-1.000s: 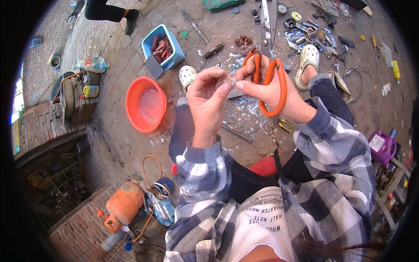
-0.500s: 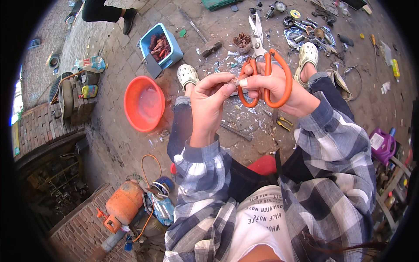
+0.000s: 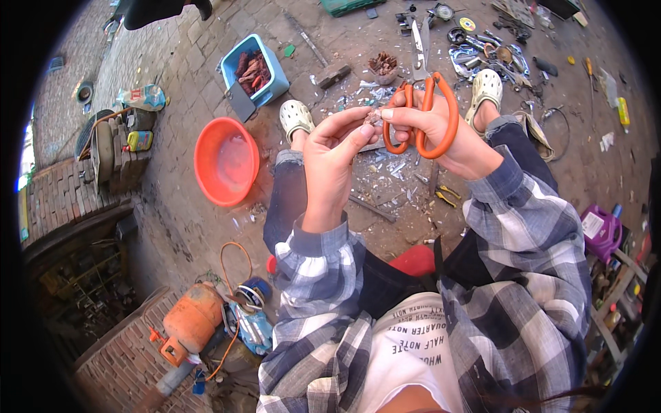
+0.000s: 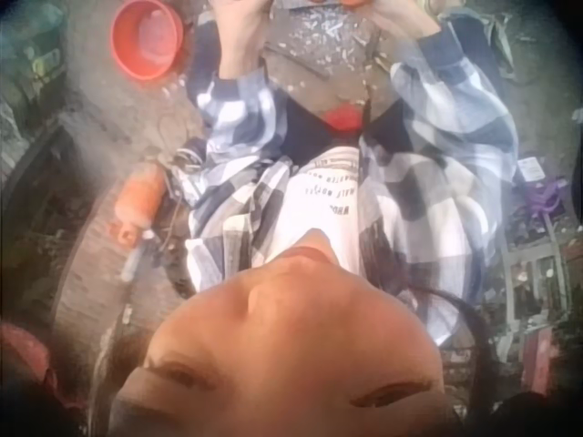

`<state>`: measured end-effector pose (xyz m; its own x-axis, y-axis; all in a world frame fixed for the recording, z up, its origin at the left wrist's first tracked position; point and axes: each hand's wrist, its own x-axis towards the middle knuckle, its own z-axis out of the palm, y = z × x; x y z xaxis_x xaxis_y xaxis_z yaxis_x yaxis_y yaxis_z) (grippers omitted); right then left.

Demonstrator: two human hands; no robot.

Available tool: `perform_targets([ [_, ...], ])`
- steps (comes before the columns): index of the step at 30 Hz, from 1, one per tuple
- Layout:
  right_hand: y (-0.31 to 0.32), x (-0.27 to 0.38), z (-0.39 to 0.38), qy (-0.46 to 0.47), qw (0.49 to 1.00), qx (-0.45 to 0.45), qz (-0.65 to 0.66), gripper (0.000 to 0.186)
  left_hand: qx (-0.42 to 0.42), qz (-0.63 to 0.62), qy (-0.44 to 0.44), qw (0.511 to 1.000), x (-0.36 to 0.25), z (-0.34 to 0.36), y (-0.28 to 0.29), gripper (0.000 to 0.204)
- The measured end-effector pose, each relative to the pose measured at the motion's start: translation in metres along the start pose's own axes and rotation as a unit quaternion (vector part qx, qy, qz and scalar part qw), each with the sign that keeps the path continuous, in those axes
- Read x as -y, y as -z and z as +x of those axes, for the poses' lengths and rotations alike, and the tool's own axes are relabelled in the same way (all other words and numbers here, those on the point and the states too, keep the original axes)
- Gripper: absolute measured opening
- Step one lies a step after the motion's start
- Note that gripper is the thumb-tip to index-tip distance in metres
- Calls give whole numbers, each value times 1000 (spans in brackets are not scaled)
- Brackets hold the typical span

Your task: The person uses orange-handled shears to cut small metal pieces while sitting on the floor. They repeatedly pick up pieces, cut them, and occasionally use a hammer to flatten or shape the metal.

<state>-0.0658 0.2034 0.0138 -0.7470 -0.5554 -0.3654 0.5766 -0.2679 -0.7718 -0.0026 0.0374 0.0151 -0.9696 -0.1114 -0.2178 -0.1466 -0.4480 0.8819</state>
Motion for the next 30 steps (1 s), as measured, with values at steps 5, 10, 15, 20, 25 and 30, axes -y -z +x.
perform_targets([
  [5,-2,2,-1,7,1000,3,-19,21,9,-26,27,999,-1,-1,5,27],
  [10,-6,0,-1,81,995,-23,-51,27,16,-25,4,1000,-1,0,-3,25],
  [15,-8,0,-1,146,942,-61,-297,34,-15,-59,-43,997,6,2,4,24],
  [20,-13,-6,-5,289,807,-78,-509,59,-83,-66,-101,989,3,4,5,17],
  [25,-19,-13,-7,310,747,-84,-582,62,-121,-78,-123,982,2,3,3,14],
  [30,-20,-13,-6,308,724,-91,-610,62,-134,-62,-116,982,3,2,9,14],
])
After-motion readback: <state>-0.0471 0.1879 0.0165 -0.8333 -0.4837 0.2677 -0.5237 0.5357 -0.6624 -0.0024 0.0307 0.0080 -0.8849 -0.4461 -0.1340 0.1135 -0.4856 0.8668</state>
